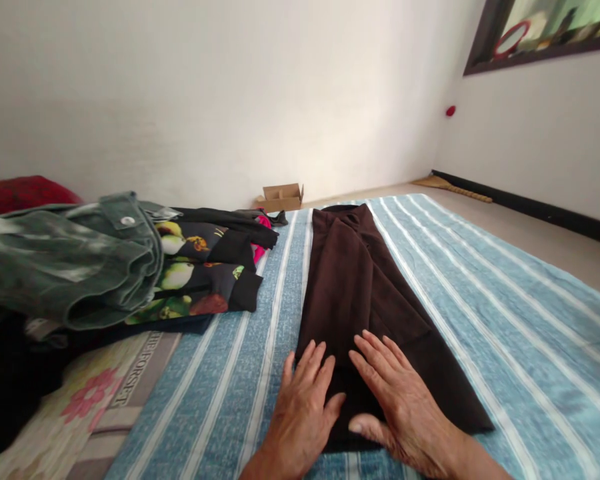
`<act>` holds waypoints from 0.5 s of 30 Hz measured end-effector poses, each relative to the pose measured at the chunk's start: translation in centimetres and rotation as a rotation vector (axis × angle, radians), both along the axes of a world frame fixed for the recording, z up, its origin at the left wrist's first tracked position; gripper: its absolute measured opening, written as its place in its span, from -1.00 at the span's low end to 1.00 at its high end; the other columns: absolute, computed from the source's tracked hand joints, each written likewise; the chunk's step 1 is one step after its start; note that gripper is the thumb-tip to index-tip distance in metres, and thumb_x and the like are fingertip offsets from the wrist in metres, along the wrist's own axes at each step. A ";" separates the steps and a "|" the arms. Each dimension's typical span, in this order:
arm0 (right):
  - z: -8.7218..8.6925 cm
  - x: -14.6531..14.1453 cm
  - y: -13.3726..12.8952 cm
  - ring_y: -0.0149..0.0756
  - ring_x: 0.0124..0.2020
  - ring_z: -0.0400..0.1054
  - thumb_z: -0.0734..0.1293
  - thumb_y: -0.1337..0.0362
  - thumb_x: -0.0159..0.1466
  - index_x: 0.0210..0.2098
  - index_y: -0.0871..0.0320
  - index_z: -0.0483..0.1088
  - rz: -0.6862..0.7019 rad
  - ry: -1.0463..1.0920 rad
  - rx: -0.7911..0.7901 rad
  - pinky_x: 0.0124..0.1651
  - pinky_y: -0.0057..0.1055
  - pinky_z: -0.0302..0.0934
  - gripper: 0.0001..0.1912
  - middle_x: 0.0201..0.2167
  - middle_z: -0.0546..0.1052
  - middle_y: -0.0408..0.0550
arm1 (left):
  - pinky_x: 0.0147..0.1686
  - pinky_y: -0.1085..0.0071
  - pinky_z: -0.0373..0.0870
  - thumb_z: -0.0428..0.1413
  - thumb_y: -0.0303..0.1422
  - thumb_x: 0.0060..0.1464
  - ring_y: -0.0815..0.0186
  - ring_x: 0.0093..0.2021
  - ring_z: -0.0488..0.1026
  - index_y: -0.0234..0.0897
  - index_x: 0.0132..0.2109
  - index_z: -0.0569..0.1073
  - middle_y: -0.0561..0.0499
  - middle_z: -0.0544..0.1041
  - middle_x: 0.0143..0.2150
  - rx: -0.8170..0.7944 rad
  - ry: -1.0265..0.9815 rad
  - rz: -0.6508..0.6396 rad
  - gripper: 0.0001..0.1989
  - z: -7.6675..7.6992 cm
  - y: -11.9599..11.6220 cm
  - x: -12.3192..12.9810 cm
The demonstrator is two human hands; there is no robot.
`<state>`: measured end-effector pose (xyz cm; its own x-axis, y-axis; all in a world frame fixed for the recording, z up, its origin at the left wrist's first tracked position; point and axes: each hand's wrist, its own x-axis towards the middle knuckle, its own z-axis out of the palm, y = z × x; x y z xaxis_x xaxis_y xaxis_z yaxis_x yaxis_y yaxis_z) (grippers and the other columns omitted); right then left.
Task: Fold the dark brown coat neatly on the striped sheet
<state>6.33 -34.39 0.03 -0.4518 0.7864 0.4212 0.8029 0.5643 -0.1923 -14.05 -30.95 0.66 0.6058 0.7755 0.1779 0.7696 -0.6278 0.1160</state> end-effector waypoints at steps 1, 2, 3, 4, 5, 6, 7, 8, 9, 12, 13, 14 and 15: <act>-0.1 -0.2 0.3 0.01 0.26 -0.07 0.22 -0.03 0.22 0.19 0.29 0.15 -0.038 -0.002 0.007 0.20 0.04 -0.01 -0.32 0.21 0.18 0.20 | 0.13 -0.10 0.14 0.03 -0.34 0.09 0.04 0.24 0.13 -0.24 0.13 0.31 -0.14 0.25 0.22 -0.014 0.001 0.002 -0.57 0.2 0.0 0.0; -0.2 -0.3 0.7 0.01 0.24 -0.01 0.22 0.04 0.24 0.16 0.27 0.20 -0.084 -0.001 0.013 0.18 0.03 0.04 -0.41 0.18 0.22 0.20 | 0.12 -0.09 0.14 0.04 -0.35 0.07 0.04 0.23 0.13 -0.24 0.12 0.31 -0.14 0.25 0.22 -0.028 0.004 0.003 -0.56 0.3 0.0 0.0; -0.3 -0.3 1.0 0.00 0.22 0.04 0.22 0.10 0.26 0.12 0.26 0.25 -0.132 0.007 0.016 0.16 0.01 0.08 -0.49 0.16 0.26 0.20 | 0.12 -0.09 0.15 0.05 -0.35 0.07 0.04 0.23 0.14 -0.24 0.12 0.32 -0.14 0.25 0.22 -0.040 0.006 0.002 -0.56 0.4 0.1 0.0; -0.3 -0.3 1.4 0.00 0.20 0.09 0.22 0.16 0.26 0.08 0.25 0.30 -0.177 0.019 0.018 0.13 -0.01 0.12 -0.55 0.14 0.29 0.19 | 0.11 -0.09 0.17 0.05 -0.35 0.06 0.04 0.23 0.15 -0.23 0.12 0.32 -0.14 0.25 0.22 -0.048 0.006 0.001 -0.56 0.5 0.2 -0.1; -0.3 -0.2 1.8 0.00 0.18 0.11 0.22 0.18 0.26 0.05 0.24 0.33 -0.209 0.033 0.017 0.12 -0.02 0.15 -0.58 0.12 0.31 0.19 | 0.11 -0.08 0.19 0.04 -0.35 0.06 0.05 0.22 0.15 -0.23 0.13 0.31 -0.14 0.25 0.22 -0.050 0.002 0.002 -0.56 0.5 0.3 -0.2; -0.3 0.0 2.2 0.00 0.18 0.12 0.23 0.18 0.25 0.04 0.23 0.35 -0.224 0.049 0.011 0.11 -0.04 0.16 -0.60 0.11 0.32 0.19 | 0.10 -0.07 0.21 0.03 -0.35 0.07 0.05 0.22 0.16 -0.24 0.13 0.32 -0.14 0.25 0.22 -0.045 -0.008 0.008 -0.56 0.5 0.5 -0.3; -0.1 0.3 2.6 0.00 0.18 0.12 0.24 0.15 0.24 0.03 0.21 0.35 -0.222 0.064 -0.002 0.11 -0.05 0.16 -0.58 0.10 0.33 0.17 | 0.09 -0.04 0.24 0.03 -0.35 0.08 0.05 0.22 0.16 -0.25 0.12 0.32 -0.14 0.26 0.22 -0.037 -0.025 0.016 -0.57 0.4 0.6 -0.5; 0.0 0.7 3.0 -0.01 0.17 0.12 0.25 0.10 0.23 0.03 0.20 0.35 -0.214 0.080 -0.020 0.11 -0.07 0.17 -0.55 0.09 0.34 0.16 | 0.08 0.00 0.27 0.02 -0.35 0.08 0.06 0.21 0.17 -0.26 0.12 0.33 -0.15 0.26 0.22 -0.027 -0.046 0.027 -0.58 0.4 0.8 -0.7; 0.2 1.2 3.4 -0.02 0.17 0.14 0.25 0.05 0.22 0.03 0.19 0.35 -0.210 0.097 -0.040 0.11 -0.09 0.17 -0.52 0.09 0.34 0.14 | 0.07 0.05 0.29 0.00 -0.35 0.09 0.08 0.21 0.18 -0.27 0.11 0.34 -0.15 0.26 0.21 -0.021 -0.074 0.043 -0.59 0.3 1.1 -0.9; 0.7 3.1 4.6 -0.07 0.10 0.22 0.21 0.01 0.24 0.02 0.20 0.35 -0.305 0.143 -0.093 0.09 -0.16 0.19 -0.51 0.05 0.37 0.13 | 0.08 0.18 0.32 -0.03 -0.34 0.13 0.15 0.18 0.23 -0.29 0.09 0.36 -0.14 0.29 0.20 -0.029 -0.187 0.111 -0.62 0.2 1.8 -1.3; 0.8 3.7 5.1 -0.07 0.07 0.25 0.19 0.03 0.25 0.01 0.22 0.36 -0.369 0.143 -0.114 0.07 -0.17 0.20 -0.53 0.03 0.38 0.14 | 0.08 0.20 0.32 -0.04 -0.34 0.14 0.17 0.17 0.26 -0.29 0.08 0.37 -0.14 0.31 0.19 -0.040 -0.229 0.140 -0.63 0.2 2.0 -1.4; 0.8 4.4 5.5 -0.07 0.03 0.28 0.18 0.06 0.26 -0.01 0.24 0.36 -0.435 0.132 -0.142 0.03 -0.16 0.22 -0.55 0.01 0.39 0.15 | 0.08 0.21 0.31 -0.04 -0.34 0.14 0.18 0.15 0.28 -0.29 0.07 0.38 -0.14 0.33 0.17 -0.051 -0.274 0.170 -0.64 0.2 2.3 -1.5; 0.7 5.0 5.8 -0.06 -0.02 0.31 0.17 0.08 0.26 -0.01 0.25 0.36 -0.493 0.116 -0.179 -0.01 -0.16 0.24 -0.56 -0.02 0.41 0.15 | 0.08 0.22 0.31 -0.04 -0.33 0.13 0.19 0.14 0.30 -0.30 0.05 0.39 -0.13 0.35 0.16 -0.063 -0.319 0.198 -0.65 0.2 2.6 -1.6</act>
<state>11.30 -28.55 0.71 0.0311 0.9576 0.2865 0.9323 0.0756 -0.3538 -15.63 -28.40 0.88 0.3655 0.8871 0.2818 0.7943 -0.4551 0.4025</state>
